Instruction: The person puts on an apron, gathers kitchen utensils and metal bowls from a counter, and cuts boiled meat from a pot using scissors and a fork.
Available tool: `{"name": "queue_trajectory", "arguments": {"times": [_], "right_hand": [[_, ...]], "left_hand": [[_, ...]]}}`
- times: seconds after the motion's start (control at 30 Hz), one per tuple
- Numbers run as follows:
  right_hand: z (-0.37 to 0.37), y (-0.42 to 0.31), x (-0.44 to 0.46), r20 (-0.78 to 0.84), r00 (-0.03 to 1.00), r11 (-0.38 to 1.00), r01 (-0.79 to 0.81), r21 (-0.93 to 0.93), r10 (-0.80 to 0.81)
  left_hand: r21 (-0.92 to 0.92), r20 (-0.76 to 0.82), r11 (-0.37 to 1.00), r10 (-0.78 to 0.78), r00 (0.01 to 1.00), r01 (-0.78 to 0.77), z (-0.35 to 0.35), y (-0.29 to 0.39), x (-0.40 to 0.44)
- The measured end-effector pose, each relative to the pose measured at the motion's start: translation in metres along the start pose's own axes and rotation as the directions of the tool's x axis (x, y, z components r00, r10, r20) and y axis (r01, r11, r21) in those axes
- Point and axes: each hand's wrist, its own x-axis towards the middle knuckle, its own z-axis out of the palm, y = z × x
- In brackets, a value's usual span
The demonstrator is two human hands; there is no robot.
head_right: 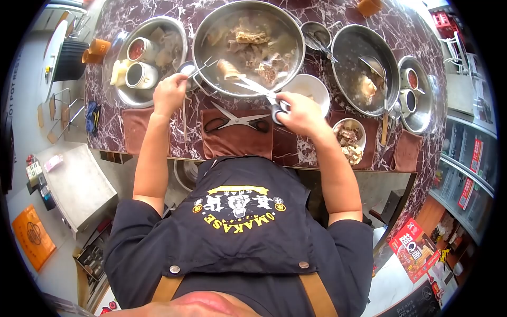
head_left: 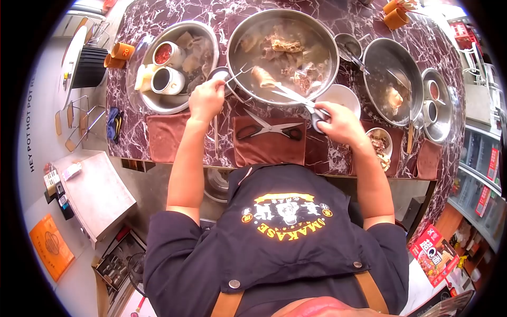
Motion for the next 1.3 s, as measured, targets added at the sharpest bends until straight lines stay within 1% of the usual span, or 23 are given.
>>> {"name": "queue_trajectory", "arguments": {"times": [0.07, 0.13, 0.2, 0.27, 0.37, 0.4, 0.5, 0.57, 0.6, 0.63, 0.67, 0.7, 0.73, 0.8, 0.87, 0.93, 1.0, 1.07, 1.1, 1.13, 1.17, 1.2, 1.3], "right_hand": [[-0.026, 0.006, -0.006, -0.074, 0.991, 0.994, -0.109, -0.003, 0.109], [-0.049, 0.009, 0.01, -0.073, 0.958, 0.95, -0.284, -0.129, 0.276], [-0.056, 0.025, 0.043, -0.043, 0.932, 0.918, -0.361, -0.163, 0.359], [-0.052, 0.027, 0.072, 0.044, 0.923, 0.909, -0.366, -0.199, 0.382], [-0.03, 0.029, 0.098, 0.02, 0.919, 0.896, -0.379, -0.234, 0.394], [-0.024, 0.034, 0.097, 0.019, 0.92, 0.894, -0.376, -0.243, 0.392], [-0.01, 0.066, 0.075, -0.182, 0.965, 0.979, -0.2, -0.04, 0.19], [-0.009, 0.082, 0.061, -0.165, 0.957, 0.967, -0.22, 0.129, 0.239], [-0.008, 0.085, 0.053, -0.181, 0.949, 0.957, -0.225, 0.183, 0.258], [-0.01, 0.083, 0.046, -0.173, 0.951, 0.959, -0.226, 0.171, 0.255], [-0.013, 0.081, 0.039, -0.149, 0.954, 0.931, -0.207, 0.299, 0.26], [-0.016, 0.075, 0.032, -0.125, 0.957, 0.887, -0.188, 0.423, 0.262], [-0.02, 0.066, 0.027, -0.121, 0.958, 0.891, -0.19, 0.411, 0.26], [-0.031, 0.046, 0.018, -0.172, 0.951, 0.813, -0.118, 0.57, 0.259], [-0.045, 0.036, 0.012, -0.154, 0.954, 0.794, -0.117, 0.597, 0.257], [-0.06, 0.017, 0.008, -0.149, 0.961, 0.837, -0.121, 0.533, 0.234], [-0.065, 0.025, 0.008, -0.127, 0.975, 0.838, -0.089, 0.538, 0.184], [-0.072, 0.015, 0.009, -0.138, 0.982, 0.954, -0.084, 0.286, 0.128], [-0.074, 0.01, 0.011, -0.119, 0.987, 0.931, -0.058, 0.361, 0.107], [-0.072, 0.002, 0.013, -0.096, 0.992, 0.898, -0.034, 0.438, 0.084], [-0.07, -0.012, 0.015, -0.087, 0.99, 0.864, -0.053, 0.5, 0.111], [-0.073, -0.019, 0.018, -0.086, 0.993, 0.897, -0.037, 0.441, 0.083], [-0.083, -0.039, 0.033, -0.043, 0.999, 0.919, 0.013, 0.393, 0.004]], "left_hand": [[-0.028, 0.001, 1.0, -0.001, 1.0, 0.001, -0.007, 0.005, 0.0], [-0.05, 0.016, 0.999, -0.007, 1.0, 0.008, -0.011, 0.02, 0.001], [-0.065, 0.014, 0.997, 0.036, 0.999, -0.035, -0.002, 0.03, -0.001], [-0.094, 0.006, 0.989, 0.118, 0.993, -0.116, 0.011, 0.038, 0.001], [-0.259, -0.011, 0.956, 0.138, 0.99, -0.136, 0.025, 0.038, -0.01], [-0.336, -0.024, 0.933, 0.131, 0.991, -0.131, 0.025, 0.036, -0.015], [-0.435, 0.024, 0.9, 0.016, 1.0, -0.004, 0.024, 0.012, -0.032], [-0.532, 0.11, 0.838, -0.078, 0.991, 0.125, 0.018, -0.003, -0.046], [-0.58, 0.08, 0.808, -0.076, 0.994, 0.109, 0.027, -0.019, -0.051], [-0.607, 0.119, 0.778, -0.112, 0.987, 0.162, 0.024, -0.026, -0.056], [-0.631, 0.16, 0.746, -0.144, 0.977, 0.213, 0.021, -0.033, -0.061], [-0.69, 0.165, 0.687, -0.159, 0.973, 0.229, 0.023, -0.044, -0.065], [-0.733, 0.112, 0.648, -0.181, 0.977, 0.204, 0.028, -0.056, -0.067], [-0.783, 0.077, 0.592, -0.216, 0.973, 0.194, 0.03, -0.078, -0.071], [-0.821, 0.06, 0.538, -0.249, 0.967, 0.189, 0.031, -0.099, -0.073], [-0.809, 0.052, 0.55, -0.282, 0.958, 0.206, 0.029, -0.117, -0.073], [-0.843, 0.064, 0.486, -0.335, 0.94, 0.23, 0.025, -0.128, -0.072], [-0.872, 0.071, 0.428, -0.369, 0.927, 0.237, 0.037, -0.156, -0.069], [-0.809, 0.057, 0.526, -0.377, 0.925, 0.264, 0.027, -0.163, -0.066], [-0.786, 0.068, 0.547, -0.387, 0.919, 0.289, 0.021, -0.174, -0.064], [-0.639, -0.127, 0.747, -0.335, 0.934, 0.181, 0.025, -0.192, -0.062], [-0.548, -0.135, 0.803, -0.359, 0.923, 0.232, 0.02, -0.203, -0.058], [-0.325, -0.067, 0.869, -0.414, 0.908, 0.372, -0.013, -0.212, -0.046]]}}
